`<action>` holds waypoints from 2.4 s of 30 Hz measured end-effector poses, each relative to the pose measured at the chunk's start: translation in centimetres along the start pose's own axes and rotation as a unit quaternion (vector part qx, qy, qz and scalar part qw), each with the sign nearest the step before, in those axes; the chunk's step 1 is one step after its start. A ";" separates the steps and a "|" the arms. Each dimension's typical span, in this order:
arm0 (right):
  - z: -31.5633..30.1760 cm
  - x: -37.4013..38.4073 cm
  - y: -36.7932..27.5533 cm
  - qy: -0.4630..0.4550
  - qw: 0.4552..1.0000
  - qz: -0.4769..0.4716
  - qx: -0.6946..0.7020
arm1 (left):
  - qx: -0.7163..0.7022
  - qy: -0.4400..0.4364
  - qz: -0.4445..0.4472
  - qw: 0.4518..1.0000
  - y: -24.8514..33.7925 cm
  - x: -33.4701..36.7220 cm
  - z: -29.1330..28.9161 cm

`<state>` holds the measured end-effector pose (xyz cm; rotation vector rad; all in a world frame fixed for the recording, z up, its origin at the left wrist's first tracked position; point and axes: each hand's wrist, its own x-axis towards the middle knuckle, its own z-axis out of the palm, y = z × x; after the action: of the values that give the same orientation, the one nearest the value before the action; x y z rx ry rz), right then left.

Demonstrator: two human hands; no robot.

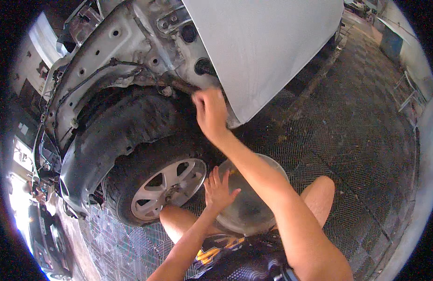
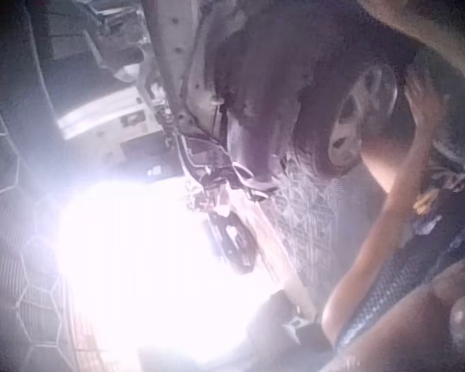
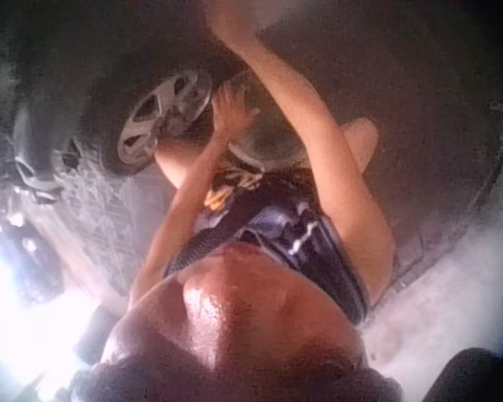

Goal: The person sits on the floor and scrubs the front wheel and wheel well of a white car using a sponge and a bucket of water. They repeatedly dip the sponge into the bucket and wipe the tire and inner fender area.

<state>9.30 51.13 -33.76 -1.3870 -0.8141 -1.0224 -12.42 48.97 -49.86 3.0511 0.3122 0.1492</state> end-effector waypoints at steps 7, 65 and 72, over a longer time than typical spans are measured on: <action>-12.0 -20.0 0.5 -0.267 0.922 0.261 -0.103 | -0.025 0.006 0.016 1.000 0.6 0.3 -0.6; -2.0 -0.5 4.9 -0.178 0.983 -0.054 0.009 | 0.015 -0.028 -0.008 0.999 1.0 0.4 1.4; -16.9 -21.6 1.9 -0.333 0.857 0.378 -0.104 | 0.001 -0.023 -0.024 0.999 0.9 0.0 1.0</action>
<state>0.99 36.21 -55.30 -2.0604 -0.5396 0.0138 -12.12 48.06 -50.82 3.0407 0.3834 0.0759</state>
